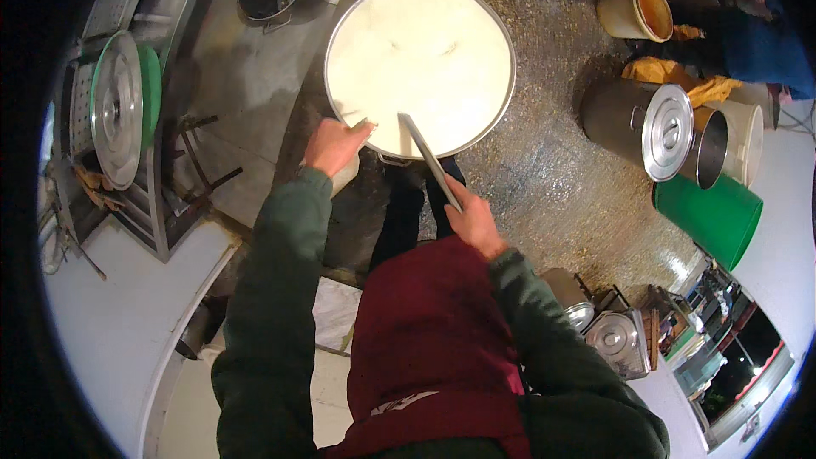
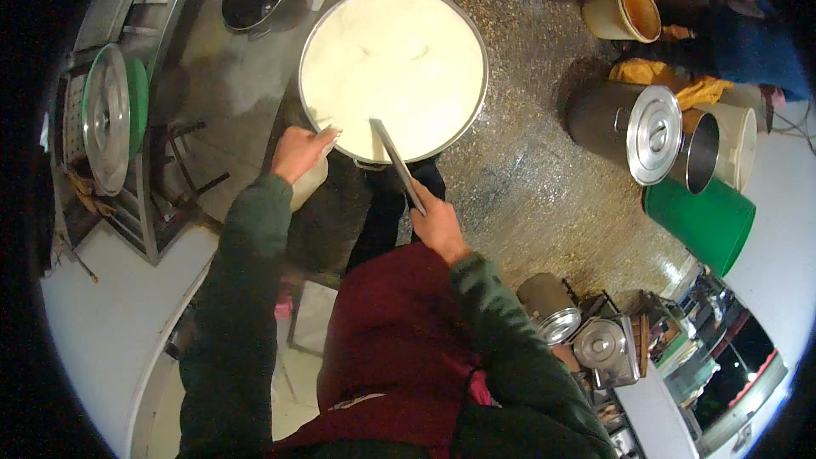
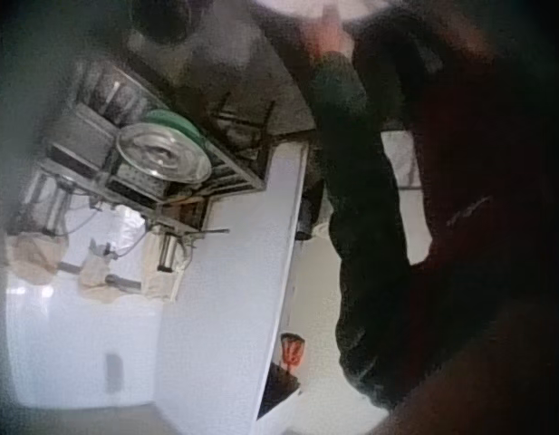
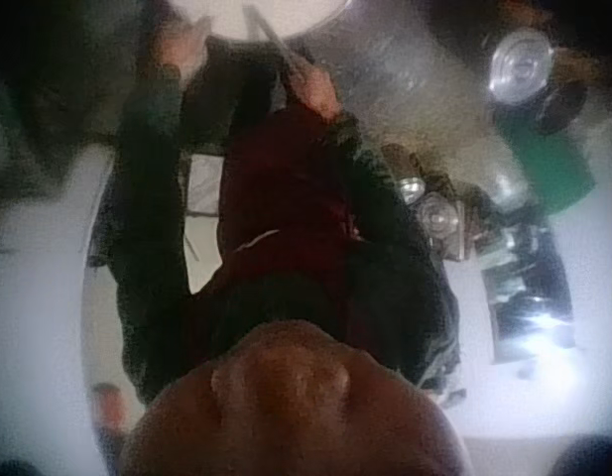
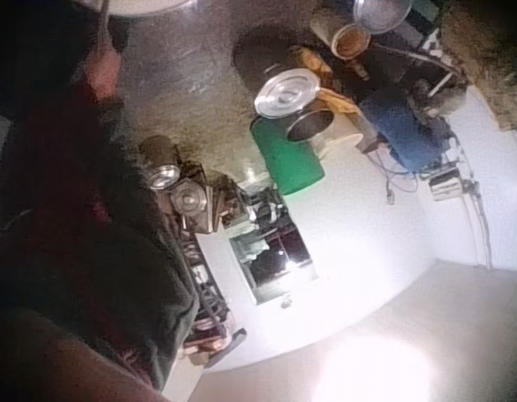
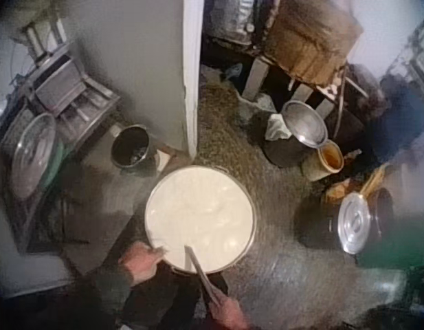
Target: The person uses a ladle to transfer a white liquid from a large pot into a small plastic bottle. After filling the bottle, the person places the ladle in a nearby pot, covers the large pot with a lid, and walks toward a service counter.
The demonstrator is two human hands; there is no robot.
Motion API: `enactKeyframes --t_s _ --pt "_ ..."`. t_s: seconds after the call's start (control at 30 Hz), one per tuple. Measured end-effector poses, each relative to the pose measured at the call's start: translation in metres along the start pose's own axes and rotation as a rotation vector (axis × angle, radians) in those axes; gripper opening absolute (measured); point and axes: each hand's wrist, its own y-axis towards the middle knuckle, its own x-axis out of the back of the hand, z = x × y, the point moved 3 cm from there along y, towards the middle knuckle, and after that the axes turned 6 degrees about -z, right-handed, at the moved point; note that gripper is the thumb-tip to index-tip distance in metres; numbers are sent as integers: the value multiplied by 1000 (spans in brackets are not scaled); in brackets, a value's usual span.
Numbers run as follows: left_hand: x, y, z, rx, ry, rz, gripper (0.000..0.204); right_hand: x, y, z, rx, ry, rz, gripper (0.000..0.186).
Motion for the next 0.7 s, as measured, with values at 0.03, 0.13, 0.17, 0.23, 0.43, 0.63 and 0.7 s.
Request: enactKeyframes --t_s 0.03,0.13,0.17,0.23,0.43,0.63,0.7 --pt "-7 14 -9 -14 108 3 63 4 -16 -3 -39 30 1 66" --pt "-17 34 -32 -57 302 -61 65 14 -59 -6 -44 127 -39 67" --pt "-20 37 -41 -72 345 -94 65 16 -70 -7 -23 118 -60 68" --pt "-20 49 -57 12 432 11 64 21 -89 -6 54 120 -118 70" --pt "-2 70 -85 -67 605 -123 59 41 -119 -4 126 39 -149 69" --pt "40 63 -88 -172 481 -222 65 65 -115 7 183 9 -202 69" --pt "52 54 -86 -162 405 -232 64 71 -105 11 244 -28 -248 68"
